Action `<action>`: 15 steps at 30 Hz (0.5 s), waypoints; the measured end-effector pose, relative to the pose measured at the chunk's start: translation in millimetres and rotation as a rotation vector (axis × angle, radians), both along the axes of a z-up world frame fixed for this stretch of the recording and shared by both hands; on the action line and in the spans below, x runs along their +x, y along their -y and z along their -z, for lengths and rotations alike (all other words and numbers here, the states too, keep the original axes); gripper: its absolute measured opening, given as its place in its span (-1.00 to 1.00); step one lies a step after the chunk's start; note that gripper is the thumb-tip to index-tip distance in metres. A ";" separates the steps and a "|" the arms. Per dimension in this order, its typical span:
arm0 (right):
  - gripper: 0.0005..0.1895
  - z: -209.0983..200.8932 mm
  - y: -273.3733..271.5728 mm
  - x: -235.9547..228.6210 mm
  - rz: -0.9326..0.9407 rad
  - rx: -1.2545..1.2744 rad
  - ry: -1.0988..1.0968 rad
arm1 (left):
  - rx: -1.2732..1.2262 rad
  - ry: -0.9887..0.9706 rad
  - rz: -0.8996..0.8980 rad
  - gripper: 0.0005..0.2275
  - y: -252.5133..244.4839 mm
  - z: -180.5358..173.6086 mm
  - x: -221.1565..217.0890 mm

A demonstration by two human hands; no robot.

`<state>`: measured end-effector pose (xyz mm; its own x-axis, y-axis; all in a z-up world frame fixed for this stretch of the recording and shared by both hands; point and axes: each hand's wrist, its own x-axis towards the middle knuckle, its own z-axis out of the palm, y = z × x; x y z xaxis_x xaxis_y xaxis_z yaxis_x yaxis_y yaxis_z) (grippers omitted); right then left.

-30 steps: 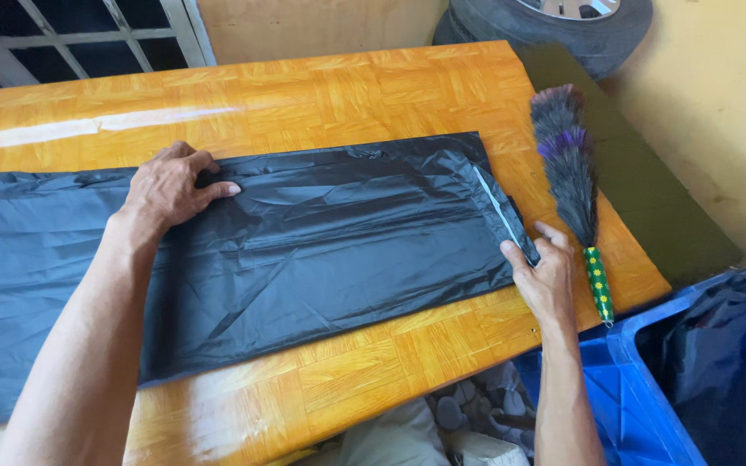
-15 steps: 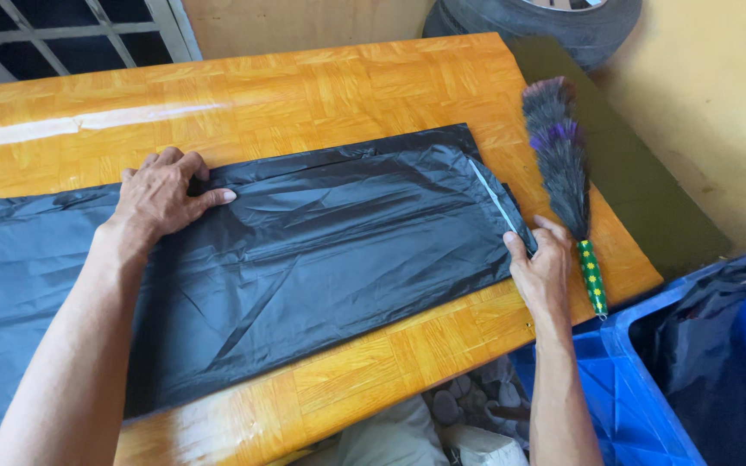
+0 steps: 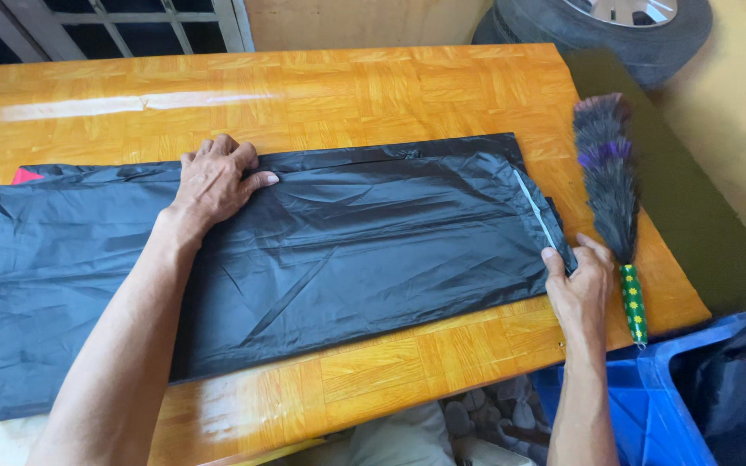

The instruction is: The person folds a large piece of black fabric on a wooden table. They smooth the material, fold it into a long strip, and then fold it again into a compact rectangular shape.

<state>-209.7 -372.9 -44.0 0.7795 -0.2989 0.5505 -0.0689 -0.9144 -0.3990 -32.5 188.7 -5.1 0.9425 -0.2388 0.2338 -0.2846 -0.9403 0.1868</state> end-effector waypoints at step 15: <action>-0.65 1.6 -3.5 -1.7 0.066 -0.026 0.012 | -0.068 -0.026 0.053 -0.58 4.7 -1.0 10.7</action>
<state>-211.4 -369.4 -45.6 0.7521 -0.3348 0.5677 -0.1250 -0.9182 -0.3758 -21.8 184.0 -4.1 0.9349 -0.2732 0.2266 -0.3280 -0.9090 0.2573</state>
